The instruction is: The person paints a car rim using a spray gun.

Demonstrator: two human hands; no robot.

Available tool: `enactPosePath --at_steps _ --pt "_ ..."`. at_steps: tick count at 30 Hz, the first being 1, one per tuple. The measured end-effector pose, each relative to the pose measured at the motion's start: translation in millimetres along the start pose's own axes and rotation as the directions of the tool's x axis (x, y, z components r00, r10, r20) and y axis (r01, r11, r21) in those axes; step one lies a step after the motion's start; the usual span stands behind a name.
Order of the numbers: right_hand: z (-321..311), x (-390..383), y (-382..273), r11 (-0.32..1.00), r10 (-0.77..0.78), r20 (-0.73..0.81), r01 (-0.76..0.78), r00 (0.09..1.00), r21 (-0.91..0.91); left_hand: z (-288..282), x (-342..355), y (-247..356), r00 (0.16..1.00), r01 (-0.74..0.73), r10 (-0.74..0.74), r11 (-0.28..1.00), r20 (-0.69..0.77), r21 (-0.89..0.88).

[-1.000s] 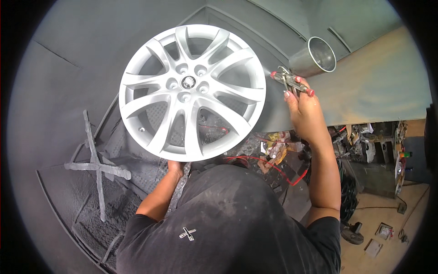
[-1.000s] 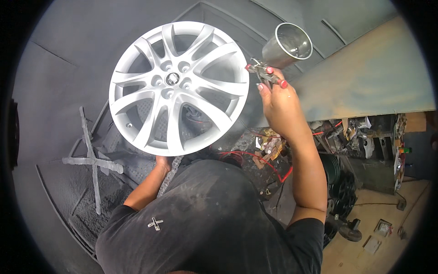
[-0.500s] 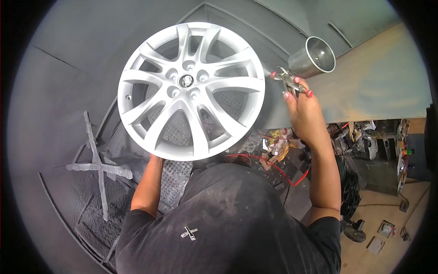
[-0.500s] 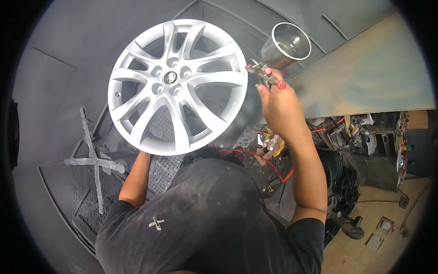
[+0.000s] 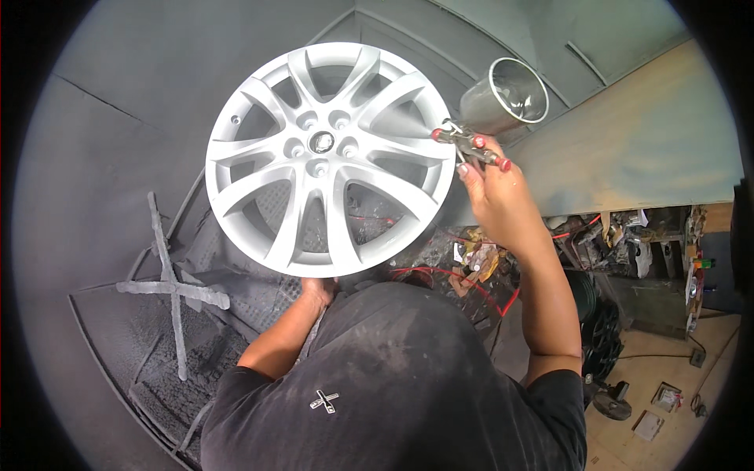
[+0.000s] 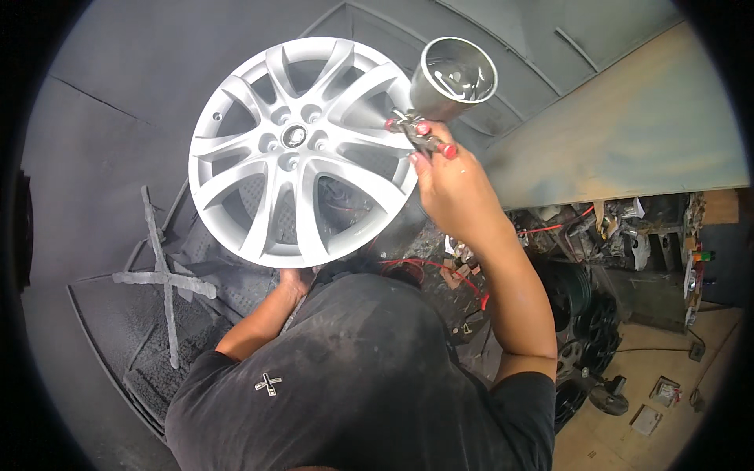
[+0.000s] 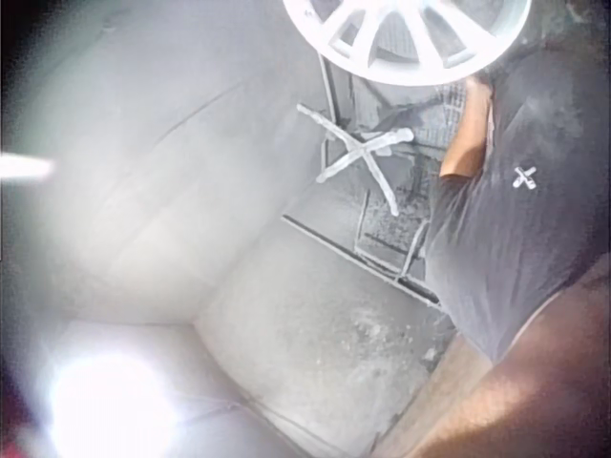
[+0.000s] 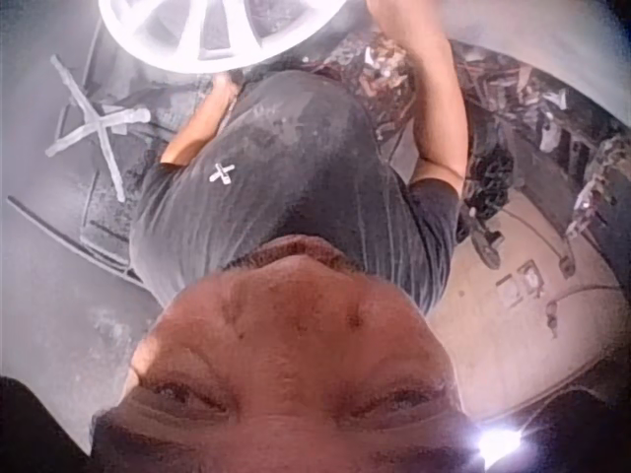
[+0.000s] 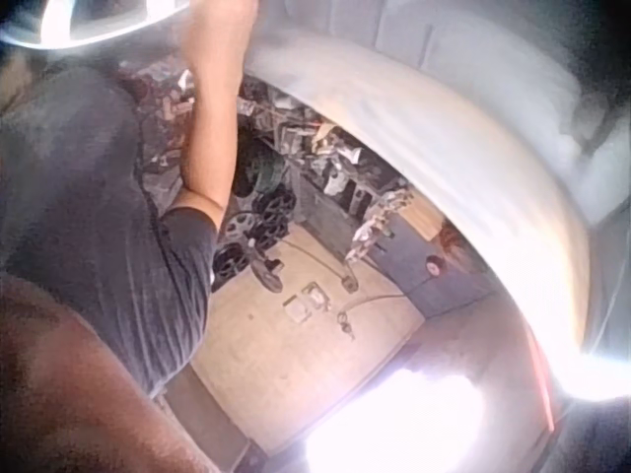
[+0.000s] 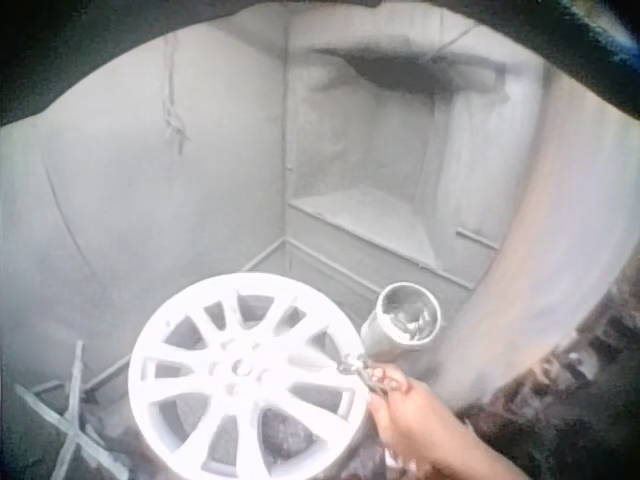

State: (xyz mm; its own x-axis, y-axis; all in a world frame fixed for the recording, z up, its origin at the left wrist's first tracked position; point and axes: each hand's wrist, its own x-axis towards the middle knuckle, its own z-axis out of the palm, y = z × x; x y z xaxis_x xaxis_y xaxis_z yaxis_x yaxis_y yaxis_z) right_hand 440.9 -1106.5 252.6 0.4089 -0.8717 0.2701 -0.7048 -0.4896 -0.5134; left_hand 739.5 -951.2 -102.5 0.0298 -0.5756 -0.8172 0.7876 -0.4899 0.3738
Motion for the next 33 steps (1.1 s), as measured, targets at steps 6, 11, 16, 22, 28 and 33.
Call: enactPosePath --at_steps 6,11,16,22,28,33 --pt "-10 -9 10 0.978 0.181 -0.145 -0.194 0.973 -0.081 -28 2 41 0.974 -0.174 0.19 0.977 -0.127 0.126" --pt "-13 -8 23 0.945 0.192 -0.232 -0.243 0.954 -0.219 -40 25 85 0.958 -0.27 0.28 0.954 -0.067 0.132" --pt "0 -4 4 0.957 0.248 -0.158 -0.267 0.956 -0.113 -20 23 122 0.94 -0.339 0.342 0.933 0.001 0.121" --pt "13 -4 -33 0.983 0.167 0.019 -0.168 0.986 0.073 -3 3 101 0.923 -0.381 0.385 0.919 -0.022 0.102" --pt "31 0 -40 0.971 -0.011 0.133 -0.021 0.991 0.238 -1 -19 26 0.982 -0.188 0.188 0.982 -0.005 0.027" --pt "31 6 -16 0.995 0.076 0.029 -0.077 0.997 0.06 -6 -4 11 0.993 -0.101 0.104 0.994 0.058 -0.052"
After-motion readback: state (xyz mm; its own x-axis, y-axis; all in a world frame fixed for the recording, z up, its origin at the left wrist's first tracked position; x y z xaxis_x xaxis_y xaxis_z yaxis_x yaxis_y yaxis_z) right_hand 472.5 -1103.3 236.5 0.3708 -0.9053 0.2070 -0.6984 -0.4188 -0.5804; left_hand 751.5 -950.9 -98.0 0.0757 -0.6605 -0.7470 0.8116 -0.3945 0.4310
